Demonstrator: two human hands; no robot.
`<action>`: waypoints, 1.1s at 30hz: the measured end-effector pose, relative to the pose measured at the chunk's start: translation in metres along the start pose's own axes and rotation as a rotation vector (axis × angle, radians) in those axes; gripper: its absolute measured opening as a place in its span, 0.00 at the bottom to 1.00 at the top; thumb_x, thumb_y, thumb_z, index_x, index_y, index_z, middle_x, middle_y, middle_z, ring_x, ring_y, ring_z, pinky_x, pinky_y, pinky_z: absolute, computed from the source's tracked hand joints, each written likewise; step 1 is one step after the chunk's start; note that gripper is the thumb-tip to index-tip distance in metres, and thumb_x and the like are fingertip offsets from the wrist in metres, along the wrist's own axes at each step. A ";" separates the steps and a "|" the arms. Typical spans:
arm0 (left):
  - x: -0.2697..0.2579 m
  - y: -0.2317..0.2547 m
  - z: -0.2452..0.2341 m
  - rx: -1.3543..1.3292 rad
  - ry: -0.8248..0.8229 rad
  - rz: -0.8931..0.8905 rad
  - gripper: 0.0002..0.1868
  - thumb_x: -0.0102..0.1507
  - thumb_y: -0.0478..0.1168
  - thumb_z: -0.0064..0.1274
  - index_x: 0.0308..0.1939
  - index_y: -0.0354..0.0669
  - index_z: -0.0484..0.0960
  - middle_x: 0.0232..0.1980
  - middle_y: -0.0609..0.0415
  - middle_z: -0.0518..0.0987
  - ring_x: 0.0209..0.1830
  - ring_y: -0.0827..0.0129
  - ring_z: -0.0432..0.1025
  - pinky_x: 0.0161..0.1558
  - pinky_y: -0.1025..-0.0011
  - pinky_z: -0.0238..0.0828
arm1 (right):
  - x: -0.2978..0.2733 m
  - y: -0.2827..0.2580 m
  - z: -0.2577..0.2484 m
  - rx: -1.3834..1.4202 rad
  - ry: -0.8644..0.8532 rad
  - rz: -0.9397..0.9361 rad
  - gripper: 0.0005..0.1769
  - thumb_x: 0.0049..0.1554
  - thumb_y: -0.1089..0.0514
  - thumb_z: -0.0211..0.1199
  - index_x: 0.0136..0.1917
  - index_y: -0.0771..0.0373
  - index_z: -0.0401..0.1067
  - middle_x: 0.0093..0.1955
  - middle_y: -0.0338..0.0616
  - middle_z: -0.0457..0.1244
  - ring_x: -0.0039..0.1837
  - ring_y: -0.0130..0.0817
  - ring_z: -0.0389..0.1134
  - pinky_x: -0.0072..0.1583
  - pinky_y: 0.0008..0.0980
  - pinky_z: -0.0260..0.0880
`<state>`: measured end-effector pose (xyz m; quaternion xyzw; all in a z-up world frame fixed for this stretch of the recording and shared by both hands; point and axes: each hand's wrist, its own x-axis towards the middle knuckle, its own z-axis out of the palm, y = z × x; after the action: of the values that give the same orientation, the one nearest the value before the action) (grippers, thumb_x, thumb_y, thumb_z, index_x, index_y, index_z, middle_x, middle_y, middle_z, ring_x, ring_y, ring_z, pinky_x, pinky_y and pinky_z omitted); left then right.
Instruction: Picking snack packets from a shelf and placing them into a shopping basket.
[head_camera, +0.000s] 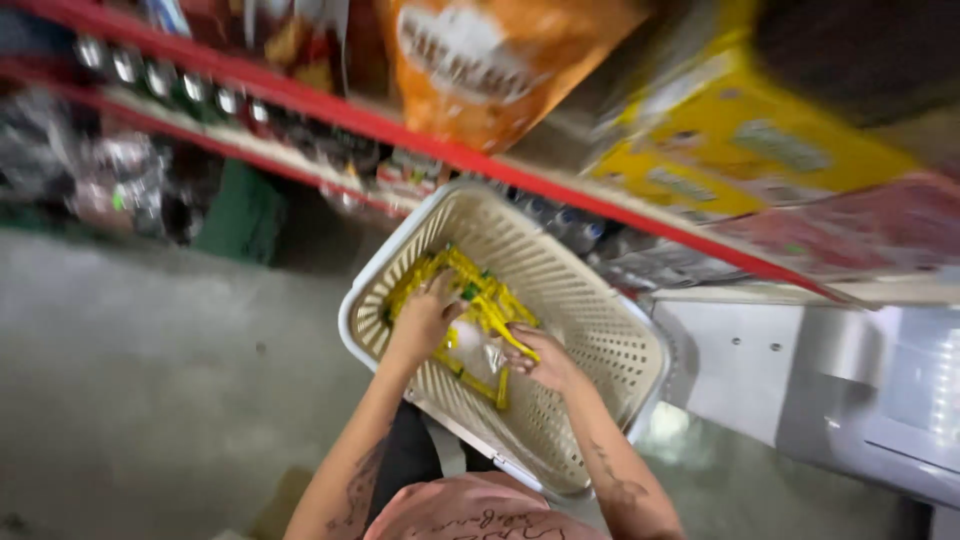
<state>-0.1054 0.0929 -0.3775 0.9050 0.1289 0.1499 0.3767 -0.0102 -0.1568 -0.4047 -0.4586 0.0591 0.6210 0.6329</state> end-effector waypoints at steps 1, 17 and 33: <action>0.006 0.008 0.001 0.006 0.008 0.032 0.23 0.58 0.43 0.58 0.57 0.40 0.78 0.42 0.45 0.85 0.41 0.54 0.81 0.40 0.62 0.75 | -0.015 -0.014 0.015 -0.004 -0.003 -0.033 0.19 0.67 0.52 0.54 0.61 0.68 0.75 0.33 0.32 0.58 0.31 0.21 0.54 0.35 0.24 0.54; 0.095 0.266 -0.126 -0.432 -0.129 0.257 0.12 0.63 0.43 0.64 0.43 0.41 0.80 0.37 0.50 0.86 0.38 0.65 0.82 0.38 0.69 0.78 | -0.170 -0.153 0.121 -0.716 0.369 -1.120 0.20 0.62 0.56 0.59 0.67 0.60 0.66 0.50 0.43 0.65 0.50 0.36 0.64 0.53 0.33 0.64; 0.250 0.468 -0.114 -0.037 0.317 1.033 0.07 0.61 0.38 0.55 0.42 0.41 0.78 0.38 0.43 0.82 0.44 0.47 0.76 0.48 0.53 0.71 | -0.359 -0.371 0.152 -1.460 1.209 -1.742 0.11 0.61 0.69 0.71 0.57 0.67 0.77 0.48 0.55 0.68 0.49 0.46 0.72 0.51 0.35 0.69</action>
<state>0.1395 -0.0667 0.0794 0.8101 -0.2802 0.4525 0.2459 0.1473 -0.2487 0.1015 -0.7913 -0.3341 -0.4121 0.3040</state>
